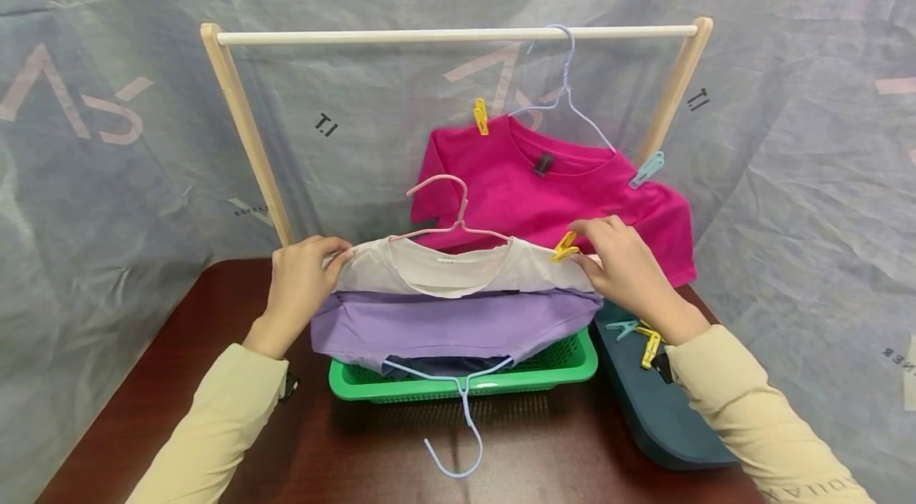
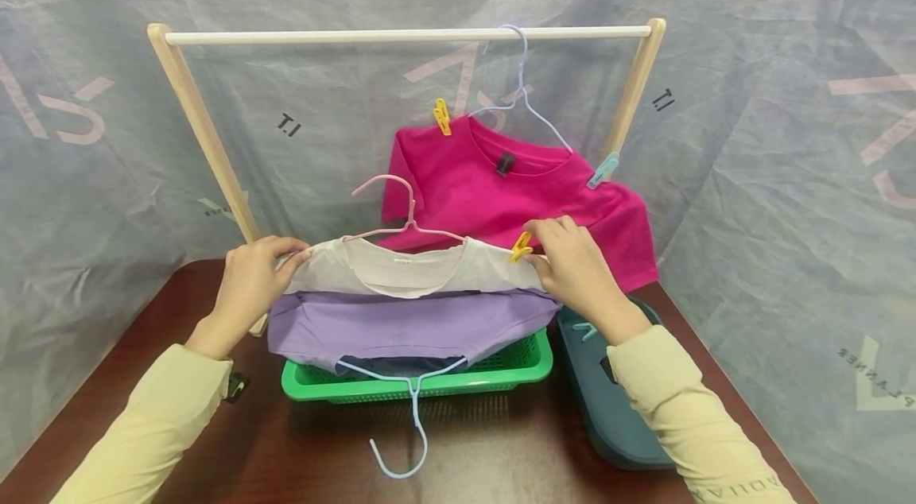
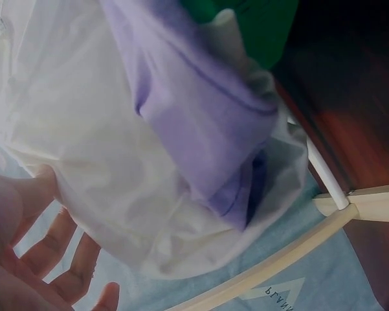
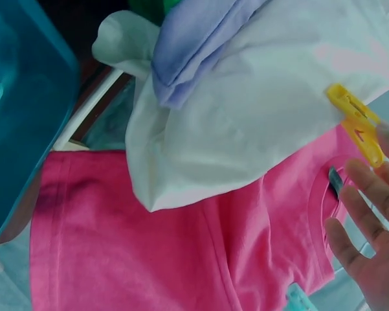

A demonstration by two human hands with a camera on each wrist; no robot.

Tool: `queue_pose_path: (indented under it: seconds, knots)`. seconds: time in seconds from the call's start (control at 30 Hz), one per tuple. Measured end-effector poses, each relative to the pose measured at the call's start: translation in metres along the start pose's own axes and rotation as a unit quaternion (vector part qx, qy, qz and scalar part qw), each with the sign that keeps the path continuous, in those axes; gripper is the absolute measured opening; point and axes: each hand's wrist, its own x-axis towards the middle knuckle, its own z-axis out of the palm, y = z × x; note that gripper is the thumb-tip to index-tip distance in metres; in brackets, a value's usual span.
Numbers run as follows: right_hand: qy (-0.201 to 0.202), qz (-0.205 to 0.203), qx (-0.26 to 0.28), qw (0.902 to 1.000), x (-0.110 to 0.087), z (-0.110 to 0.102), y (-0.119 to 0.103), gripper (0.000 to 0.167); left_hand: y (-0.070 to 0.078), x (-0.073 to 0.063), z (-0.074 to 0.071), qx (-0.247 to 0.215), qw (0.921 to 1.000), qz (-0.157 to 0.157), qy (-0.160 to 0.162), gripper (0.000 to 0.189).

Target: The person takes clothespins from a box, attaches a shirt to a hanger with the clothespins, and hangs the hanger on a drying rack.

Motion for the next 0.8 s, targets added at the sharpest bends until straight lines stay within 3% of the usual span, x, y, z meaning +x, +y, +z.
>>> queue_pose_path:
  seconds: [0.4,0.8]
  knots:
    - [-0.014,0.029,-0.047,0.9984,-0.023,-0.016,0.016,0.044,-0.001,0.0,0.001,0.002,1.0,0.002,0.004,0.01]
    - [-0.042,0.044,-0.081,0.9949,-0.057,-0.02,0.039,0.039,0.0,-0.001,0.002,0.003,0.9999,0.004,0.011,0.008]
